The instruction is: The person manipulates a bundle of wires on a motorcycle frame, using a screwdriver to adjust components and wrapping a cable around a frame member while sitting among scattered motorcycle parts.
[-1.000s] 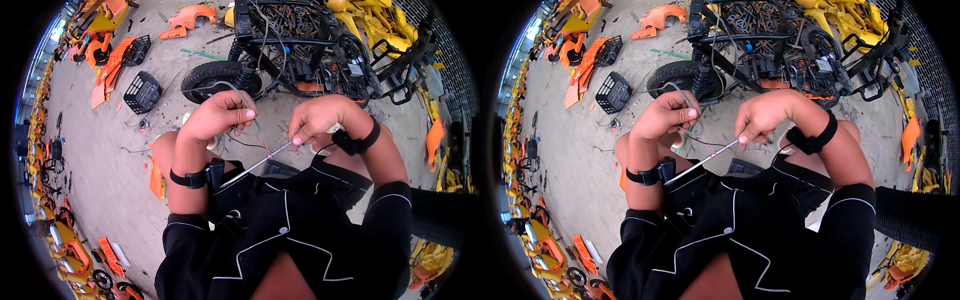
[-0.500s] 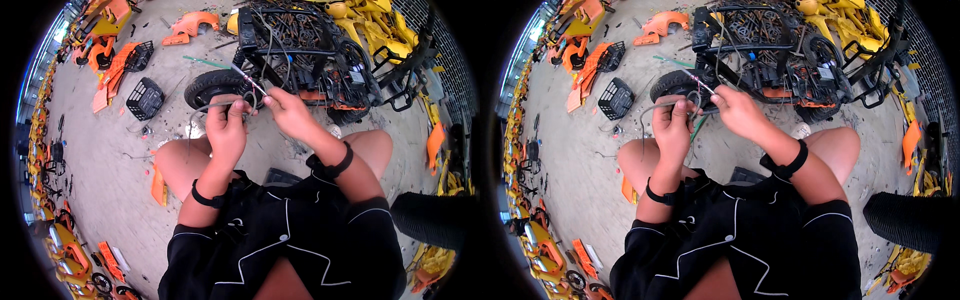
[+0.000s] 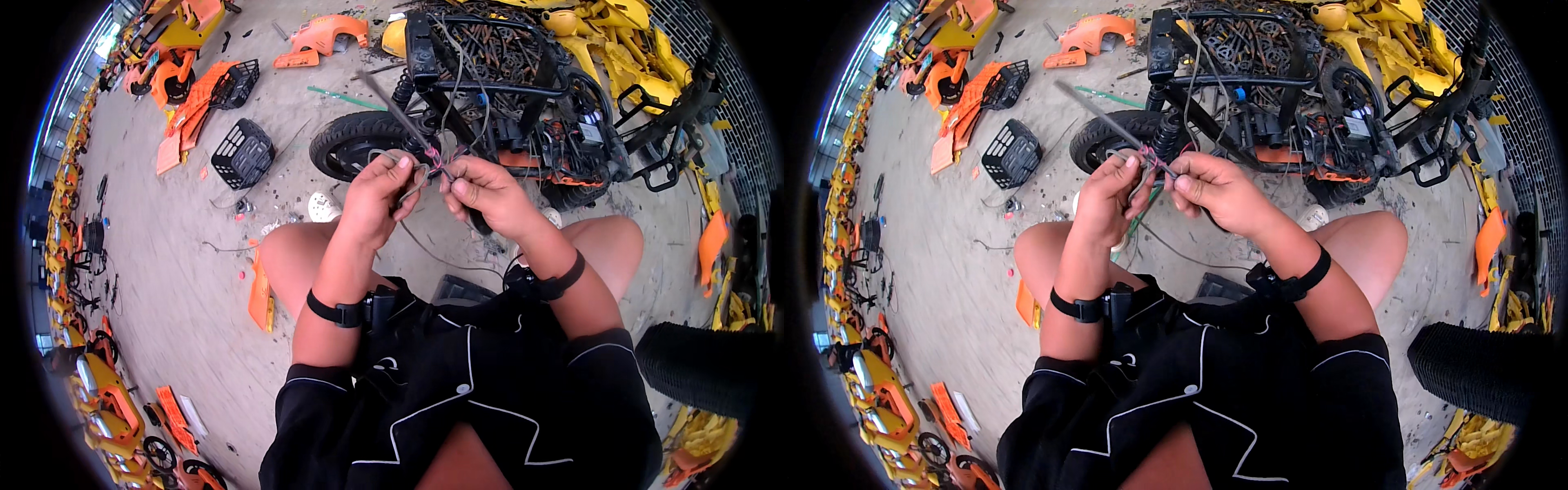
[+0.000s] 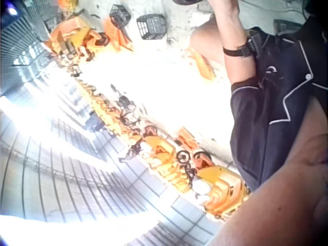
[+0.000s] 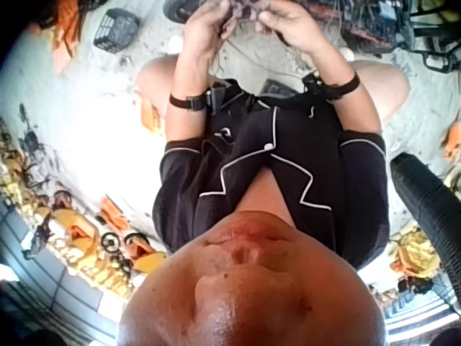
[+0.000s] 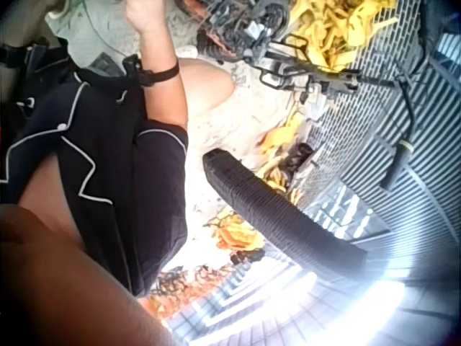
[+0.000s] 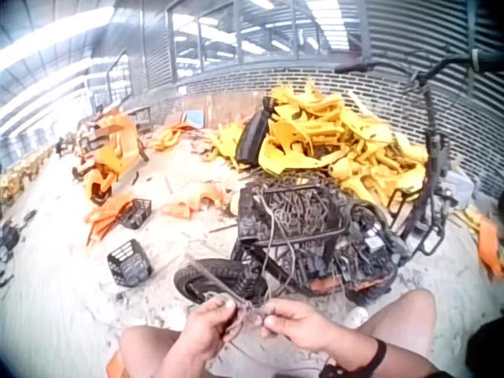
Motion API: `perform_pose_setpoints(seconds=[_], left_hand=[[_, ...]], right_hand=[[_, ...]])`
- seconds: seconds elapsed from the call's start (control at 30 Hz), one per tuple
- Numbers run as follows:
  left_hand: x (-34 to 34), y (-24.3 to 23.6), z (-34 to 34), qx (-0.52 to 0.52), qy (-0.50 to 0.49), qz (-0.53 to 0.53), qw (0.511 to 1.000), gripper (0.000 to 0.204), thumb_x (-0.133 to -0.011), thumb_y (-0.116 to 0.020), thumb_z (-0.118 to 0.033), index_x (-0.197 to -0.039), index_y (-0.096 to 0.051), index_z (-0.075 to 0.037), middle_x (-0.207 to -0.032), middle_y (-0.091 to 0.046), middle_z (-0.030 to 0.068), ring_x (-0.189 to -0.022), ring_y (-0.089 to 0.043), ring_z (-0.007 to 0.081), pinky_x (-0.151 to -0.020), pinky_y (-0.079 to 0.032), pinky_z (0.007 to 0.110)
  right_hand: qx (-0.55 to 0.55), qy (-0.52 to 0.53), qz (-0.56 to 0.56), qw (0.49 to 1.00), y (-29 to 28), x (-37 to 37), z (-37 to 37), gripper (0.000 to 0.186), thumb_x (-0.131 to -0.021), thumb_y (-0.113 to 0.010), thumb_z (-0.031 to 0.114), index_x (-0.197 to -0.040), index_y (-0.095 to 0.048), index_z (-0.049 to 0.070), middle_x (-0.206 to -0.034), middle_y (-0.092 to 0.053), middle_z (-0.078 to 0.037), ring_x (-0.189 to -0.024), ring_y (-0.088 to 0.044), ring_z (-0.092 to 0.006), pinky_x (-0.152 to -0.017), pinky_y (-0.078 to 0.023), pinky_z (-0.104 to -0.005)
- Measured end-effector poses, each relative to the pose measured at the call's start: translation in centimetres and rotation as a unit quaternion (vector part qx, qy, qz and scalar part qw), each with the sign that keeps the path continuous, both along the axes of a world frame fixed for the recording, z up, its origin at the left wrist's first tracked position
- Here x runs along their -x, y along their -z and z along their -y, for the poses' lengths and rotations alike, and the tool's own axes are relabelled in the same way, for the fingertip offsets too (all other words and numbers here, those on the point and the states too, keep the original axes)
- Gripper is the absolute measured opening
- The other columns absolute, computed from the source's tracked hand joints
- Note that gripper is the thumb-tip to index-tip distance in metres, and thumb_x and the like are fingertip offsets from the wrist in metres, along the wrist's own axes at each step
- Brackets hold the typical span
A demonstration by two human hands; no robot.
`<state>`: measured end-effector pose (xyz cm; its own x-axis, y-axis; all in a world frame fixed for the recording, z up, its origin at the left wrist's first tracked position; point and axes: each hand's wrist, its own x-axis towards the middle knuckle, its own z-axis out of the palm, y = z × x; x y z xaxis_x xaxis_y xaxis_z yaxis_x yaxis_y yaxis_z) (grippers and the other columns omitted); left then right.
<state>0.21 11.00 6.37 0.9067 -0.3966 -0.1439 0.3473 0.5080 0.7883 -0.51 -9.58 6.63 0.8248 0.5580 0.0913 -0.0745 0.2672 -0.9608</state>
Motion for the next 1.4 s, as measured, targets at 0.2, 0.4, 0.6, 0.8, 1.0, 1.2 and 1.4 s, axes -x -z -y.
perform_pose_setpoints(seconds=[0.2, 0.4, 0.6, 0.8, 1.0, 1.2, 1.4], left_hand=[[0.2, 0.5, 0.6, -0.011, -0.027, -0.033, 0.999, 0.022, -0.096, -0.051, -0.021, -0.094, -0.054, 0.001, -0.082, -0.058, 0.0108, -0.056, -0.046, 0.0140, -0.045, -0.030, 0.025], [0.4, 0.2, 0.2, -0.034, 0.050, -0.003, 0.998, 0.019, -0.094, -0.057, -0.019, -0.090, -0.057, 0.000, -0.073, -0.055, 0.0064, -0.053, -0.047, 0.0119, -0.044, -0.031, 0.023], [1.4, -1.7, -0.3, -0.117, 0.169, 0.072, 0.976, 0.019, -0.093, -0.059, -0.020, -0.091, -0.060, -0.001, -0.065, -0.054, 0.0014, -0.054, -0.051, 0.0085, -0.044, -0.033, 0.022], [2.2, -1.1, 1.6, -0.271, 0.138, 0.119, 0.945, 0.012, -0.094, -0.058, -0.013, -0.090, -0.061, -0.002, -0.068, -0.055, 0.0004, -0.059, -0.052, 0.0079, -0.051, -0.040, 0.023], [2.6, 0.8, 4.0, -0.318, -0.053, 0.228, 0.919, 0.011, -0.095, -0.056, -0.007, -0.089, -0.059, 0.002, -0.076, -0.056, 0.0024, -0.065, -0.051, 0.0089, -0.057, -0.043, 0.024], [2.0, 0.4, 4.7, -0.181, -0.211, 0.093, 0.956, 0.015, -0.099, -0.050, -0.019, -0.097, -0.056, -0.005, -0.083, -0.058, 0.0032, -0.068, -0.049, 0.0064, -0.045, -0.033, 0.020], [1.0, 0.0, 3.8, -0.017, -0.196, -0.038, 0.980, 0.017, -0.099, -0.051, -0.023, -0.099, -0.055, -0.007, -0.082, -0.058, 0.0019, -0.072, -0.050, 0.0079, -0.045, -0.031, 0.020]], right_hand=[[0.099, 0.051, 0.026, 0.993, 0.1, 0.9, -0.5, 0.018, -0.097, -0.053, 0.021, -0.096, -0.059, 0.003, -0.080, -0.056, 0.000, -0.072, -0.051, -0.0085, -0.065, -0.043, -0.0236], [0.168, -0.047, 0.086, 0.981, -1.1, 2.1, -0.2, 0.030, -0.098, -0.052, 0.030, -0.085, -0.057, 0.003, -0.072, -0.054, 0.000, -0.065, -0.049, -0.0091, -0.058, -0.039, -0.0251], [0.294, -0.275, 0.161, 0.901, -2.9, 0.1, 2.9, 0.028, -0.092, -0.060, 0.026, -0.082, -0.062, 0.001, -0.061, -0.054, -0.005, -0.057, -0.048, -0.0130, -0.054, -0.038, -0.0314], [0.602, -0.300, 0.286, 0.683, -7.2, -0.8, 1.5, 0.019, -0.082, -0.063, 0.024, -0.083, -0.070, 0.006, -0.066, -0.062, -0.015, -0.067, -0.061, -0.0361, -0.057, -0.044, -0.0447], [0.687, -0.108, 0.408, 0.592, -4.6, -0.2, 0.6, 0.014, -0.075, -0.058, 0.015, -0.075, -0.069, 0.005, -0.073, -0.067, -0.014, -0.068, -0.067, -0.0316, -0.059, -0.052, -0.0423], [0.671, 0.210, 0.362, 0.612, -1.0, 0.6, -0.9, 0.006, -0.082, -0.054, 0.009, -0.082, -0.056, 0.004, -0.072, -0.067, -0.013, -0.063, -0.068, -0.0281, -0.060, -0.054, -0.0423], [0.170, 0.215, 0.056, 0.960, -0.4, -0.3, -1.7, 0.022, -0.094, -0.051, 0.008, -0.115, -0.056, 0.004, -0.080, -0.061, -0.009, -0.065, -0.054, -0.0114, -0.059, -0.043, -0.0254]])
